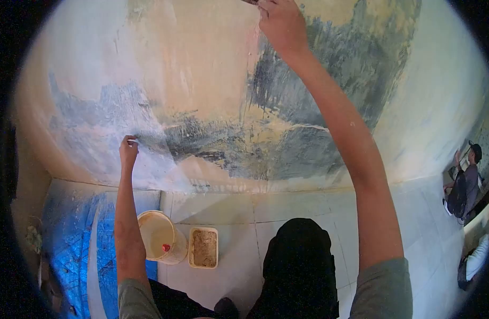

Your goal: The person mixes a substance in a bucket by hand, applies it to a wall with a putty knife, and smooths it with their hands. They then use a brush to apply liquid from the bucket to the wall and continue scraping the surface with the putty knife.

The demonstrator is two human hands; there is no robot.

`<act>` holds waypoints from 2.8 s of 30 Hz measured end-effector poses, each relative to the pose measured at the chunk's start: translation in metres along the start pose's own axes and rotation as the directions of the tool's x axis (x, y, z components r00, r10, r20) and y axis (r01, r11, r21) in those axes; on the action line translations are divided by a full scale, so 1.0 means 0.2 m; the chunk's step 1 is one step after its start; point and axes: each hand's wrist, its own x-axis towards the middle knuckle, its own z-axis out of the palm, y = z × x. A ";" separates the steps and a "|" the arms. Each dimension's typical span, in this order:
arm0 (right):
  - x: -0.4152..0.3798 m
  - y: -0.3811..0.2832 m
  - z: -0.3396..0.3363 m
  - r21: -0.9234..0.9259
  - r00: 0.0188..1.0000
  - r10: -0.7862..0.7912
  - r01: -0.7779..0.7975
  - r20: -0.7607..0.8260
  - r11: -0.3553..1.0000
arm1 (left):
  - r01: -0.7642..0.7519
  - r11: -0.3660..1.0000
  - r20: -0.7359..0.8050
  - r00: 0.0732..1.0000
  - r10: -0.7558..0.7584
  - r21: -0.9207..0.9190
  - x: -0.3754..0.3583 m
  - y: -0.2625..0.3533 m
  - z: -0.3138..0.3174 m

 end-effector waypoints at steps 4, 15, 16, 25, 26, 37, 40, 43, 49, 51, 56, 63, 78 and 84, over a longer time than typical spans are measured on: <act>-0.25 -0.04 0.16 0.016 0.925 -0.310 0.315 0.221 0.949 | -0.020 0.991 -0.284 0.959 -0.018 -0.129 0.03 0.19 -0.06; -0.13 0.06 0.20 -0.058 0.891 -0.447 0.452 0.083 0.890 | -0.404 0.887 -0.787 0.611 0.082 -0.222 0.35 0.87 -0.20; -0.23 -0.02 0.19 0.071 0.748 -0.636 0.636 0.192 0.769 | -0.499 0.850 -0.810 0.562 0.169 -0.169 0.39 0.98 -0.22; -0.09 0.14 0.21 0.235 0.770 -0.551 0.498 0.322 0.834 | -0.672 0.728 -0.617 0.518 0.592 0.134 0.80 1.28 -0.12; -0.04 0.16 0.18 0.228 0.764 -0.562 0.513 0.318 0.827 | -0.722 0.690 -0.646 0.502 0.575 0.053 0.82 1.28 -0.12; -0.01 0.18 0.09 -0.002 0.826 -0.526 0.537 0.201 0.843 | -0.725 0.682 -0.650 0.476 0.593 0.092 0.81 1.29 -0.11; -0.17 0.11 0.16 -0.079 0.873 -0.466 0.479 0.145 0.874 | -0.712 0.690 -0.638 0.472 0.608 0.130 0.81 1.29 -0.11; -0.20 0.06 0.13 0.082 0.788 -0.564 0.563 0.245 0.822 | -0.713 0.687 -0.644 0.461 0.611 0.141 0.82 1.28 -0.10; -0.22 0.08 0.16 -0.153 0.943 -0.289 0.314 0.163 0.937 | -0.709 0.689 -0.634 0.467 0.617 0.149 0.80 1.28 -0.10; -0.26 0.03 0.17 0.032 0.778 -0.576 0.588 0.252 0.808 | -0.714 0.684 -0.633 0.464 0.620 0.147 0.81 1.27 -0.10; -0.16 0.07 0.08 -0.061 0.903 -0.327 0.356 0.280 0.932 | -0.684 0.716 -0.648 0.484 0.588 0.140 0.81 1.26 -0.10; -0.27 -0.03 0.06 -0.173 0.908 -0.211 0.288 0.361 0.942 | -0.902 0.431 -0.286 0.408 0.867 0.019 0.46 1.69 -0.04; -0.35 -0.07 0.05 -0.114 0.871 -0.075 0.148 0.485 0.982 | -0.780 0.558 0.055 0.594 0.802 0.284 -0.02 1.85 0.35; -0.28 0.05 -0.01 0.007 0.829 -0.232 0.266 0.509 0.964 | -0.701 0.679 0.071 0.706 0.705 0.220 -0.07 1.90 0.37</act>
